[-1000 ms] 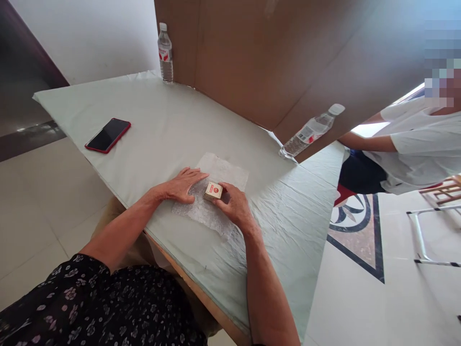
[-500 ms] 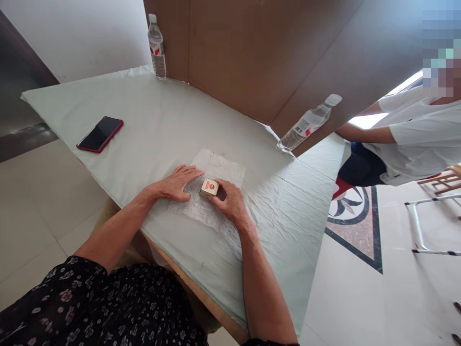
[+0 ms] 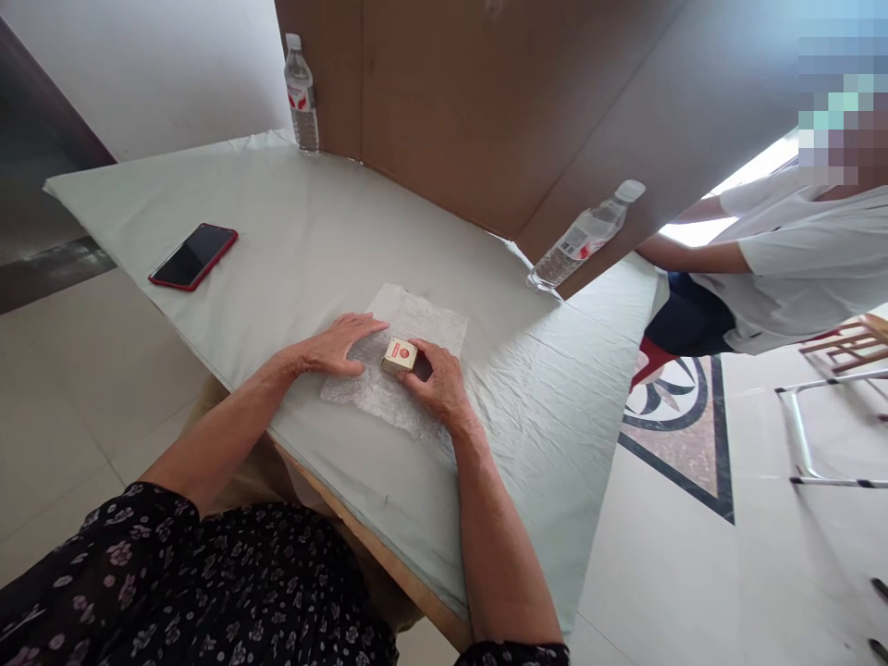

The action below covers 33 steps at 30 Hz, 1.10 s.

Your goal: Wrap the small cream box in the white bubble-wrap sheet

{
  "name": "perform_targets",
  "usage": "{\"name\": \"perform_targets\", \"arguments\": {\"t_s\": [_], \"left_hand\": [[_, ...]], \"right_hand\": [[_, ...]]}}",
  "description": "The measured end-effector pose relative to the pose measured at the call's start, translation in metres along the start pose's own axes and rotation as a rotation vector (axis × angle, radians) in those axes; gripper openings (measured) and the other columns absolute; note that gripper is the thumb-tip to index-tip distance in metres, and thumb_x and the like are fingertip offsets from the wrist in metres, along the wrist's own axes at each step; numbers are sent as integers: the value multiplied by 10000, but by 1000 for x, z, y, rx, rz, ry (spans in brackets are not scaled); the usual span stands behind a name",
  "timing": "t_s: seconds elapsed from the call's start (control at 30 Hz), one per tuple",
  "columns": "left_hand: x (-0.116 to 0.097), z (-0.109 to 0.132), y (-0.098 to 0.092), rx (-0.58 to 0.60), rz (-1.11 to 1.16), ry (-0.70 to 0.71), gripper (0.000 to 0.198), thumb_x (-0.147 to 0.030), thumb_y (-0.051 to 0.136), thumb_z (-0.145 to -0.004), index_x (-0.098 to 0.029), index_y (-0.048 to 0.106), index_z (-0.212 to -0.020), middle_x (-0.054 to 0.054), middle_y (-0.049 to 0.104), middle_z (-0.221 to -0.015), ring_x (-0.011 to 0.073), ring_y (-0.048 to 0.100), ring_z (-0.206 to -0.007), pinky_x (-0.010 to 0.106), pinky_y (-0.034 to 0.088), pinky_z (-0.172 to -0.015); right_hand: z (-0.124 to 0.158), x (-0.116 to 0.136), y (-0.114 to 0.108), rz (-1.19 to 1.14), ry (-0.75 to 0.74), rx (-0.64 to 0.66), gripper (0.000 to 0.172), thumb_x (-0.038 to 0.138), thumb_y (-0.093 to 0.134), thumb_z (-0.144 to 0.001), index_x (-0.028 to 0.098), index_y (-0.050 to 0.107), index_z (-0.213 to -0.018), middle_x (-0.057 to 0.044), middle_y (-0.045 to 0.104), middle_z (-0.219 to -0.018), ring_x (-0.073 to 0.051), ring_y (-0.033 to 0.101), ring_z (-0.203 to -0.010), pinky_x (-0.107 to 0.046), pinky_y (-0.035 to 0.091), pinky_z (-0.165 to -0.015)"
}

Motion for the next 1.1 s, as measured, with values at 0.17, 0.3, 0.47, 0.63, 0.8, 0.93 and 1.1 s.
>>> {"name": "perform_targets", "arguments": {"t_s": [0.17,0.3,0.47,0.63,0.8,0.93,1.1], "left_hand": [[-30,39,-18,-131,-112,88,695,-273,642,-754,-233,485,-1429,115,451,-1553,339,272,-1517,559,181,-1245],[-54,68,-1,-79,-299,148,576,-221,681,-754,-206,596,-1323,155,383,-1589,370,221,-1533,612,109,-1248],[-63,63,14,-166,-363,150,294,-105,602,-796,-203,712,-1050,137,421,-1570,353,292,-1508,616,182,-1239],[-62,47,4,-349,-211,91,145,-154,558,-854,-196,695,-831,121,557,-1451,302,473,-1395,525,376,-1173],[-41,27,-14,-451,149,-110,81,-202,554,-824,-203,629,-792,92,678,-1275,242,638,-1150,385,558,-899],[-27,11,-17,-450,311,-238,98,-262,557,-798,-204,599,-731,53,737,-1136,202,674,-930,329,536,-785],[-21,4,-14,-370,386,-237,133,-293,550,-734,-204,636,-784,35,737,-1118,214,665,-960,317,521,-797]], "right_hand": [[1,0,1,-24,-12,-4,494,368,698,-770,250,636,-1246,-85,714,-1229,-273,657,-1119,-471,464,-1014],[1,0,1,-56,-20,-9,503,360,710,-770,251,634,-1255,-84,719,-1220,-266,662,-1119,-470,460,-1026],[1,0,3,-48,-8,-12,505,357,714,-770,263,630,-1258,-82,715,-1235,-260,662,-1120,-477,452,-1041],[0,-3,1,-104,41,32,573,402,736,-746,255,611,-1285,-92,704,-1243,-275,647,-1149,-492,455,-1046],[4,1,-28,-454,127,131,561,582,558,-875,259,566,-1334,-104,638,-1352,-280,608,-1242,-468,494,-1011],[7,17,-41,-303,92,212,587,560,737,-737,265,641,-1235,-87,662,-1316,-305,592,-1251,-481,469,-1027],[1,15,-33,-216,105,-13,205,422,683,-766,227,663,-824,-71,735,-1115,-258,659,-1078,-423,478,-961]]}}
Point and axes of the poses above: each hand's wrist, its own z-axis away from the middle knuckle, its own y-axis out of the palm, x = y × z, the point moved 8 cm from there along -z, towards the middle knuckle
